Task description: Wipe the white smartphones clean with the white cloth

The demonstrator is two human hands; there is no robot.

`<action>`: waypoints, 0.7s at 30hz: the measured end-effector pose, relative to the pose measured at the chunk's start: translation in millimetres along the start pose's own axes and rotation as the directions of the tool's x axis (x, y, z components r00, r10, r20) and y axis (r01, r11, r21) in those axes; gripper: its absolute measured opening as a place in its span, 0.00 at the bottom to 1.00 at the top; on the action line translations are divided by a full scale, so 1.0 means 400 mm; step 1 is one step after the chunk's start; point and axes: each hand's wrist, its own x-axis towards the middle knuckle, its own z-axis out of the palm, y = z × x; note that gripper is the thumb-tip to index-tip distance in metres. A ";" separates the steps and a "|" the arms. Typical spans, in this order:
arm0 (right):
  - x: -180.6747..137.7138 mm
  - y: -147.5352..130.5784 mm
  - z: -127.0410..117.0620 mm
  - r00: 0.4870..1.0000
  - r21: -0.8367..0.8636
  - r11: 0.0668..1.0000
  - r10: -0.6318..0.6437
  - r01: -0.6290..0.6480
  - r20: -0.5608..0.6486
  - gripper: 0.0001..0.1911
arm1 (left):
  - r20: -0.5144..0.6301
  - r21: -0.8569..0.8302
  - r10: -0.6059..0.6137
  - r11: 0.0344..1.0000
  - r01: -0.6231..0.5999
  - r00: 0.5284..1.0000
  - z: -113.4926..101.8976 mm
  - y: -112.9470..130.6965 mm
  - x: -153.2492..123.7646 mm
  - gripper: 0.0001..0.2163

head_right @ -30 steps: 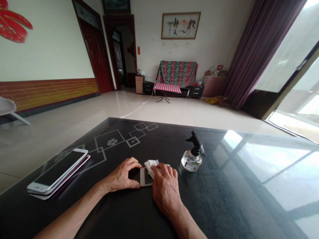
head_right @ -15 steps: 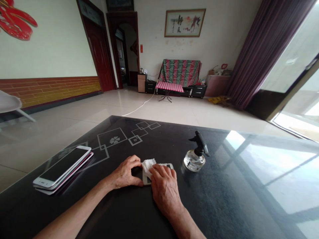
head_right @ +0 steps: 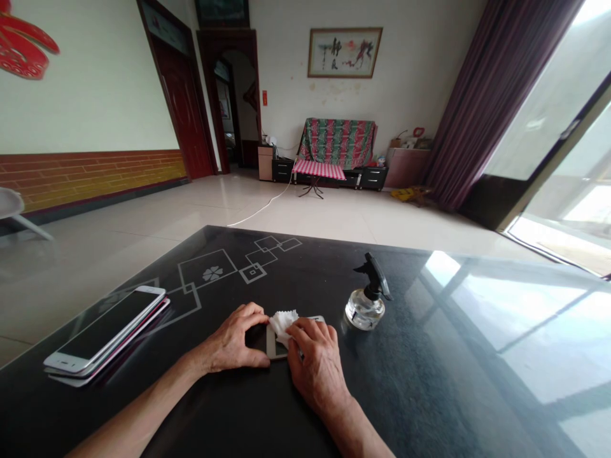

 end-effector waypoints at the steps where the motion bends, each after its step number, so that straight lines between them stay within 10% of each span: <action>1: 0.002 0.003 -0.001 1.000 -0.006 1.000 -0.006 0.006 0.004 0.11 | -0.006 0.006 -0.006 1.000 0.006 1.000 0.001 0.003 0.001 0.29; 13: 0.008 0.088 -0.015 0.980 -0.217 0.960 0.154 -0.179 -0.128 0.10 | 0.012 0.025 -0.030 0.999 0.030 0.999 -0.007 0.024 -0.002 0.26; 21: -0.012 0.020 -0.005 0.994 -0.150 0.985 0.074 -0.086 -0.083 0.07 | 0.013 0.029 -0.015 0.999 0.015 1.000 0.002 0.011 0.000 0.28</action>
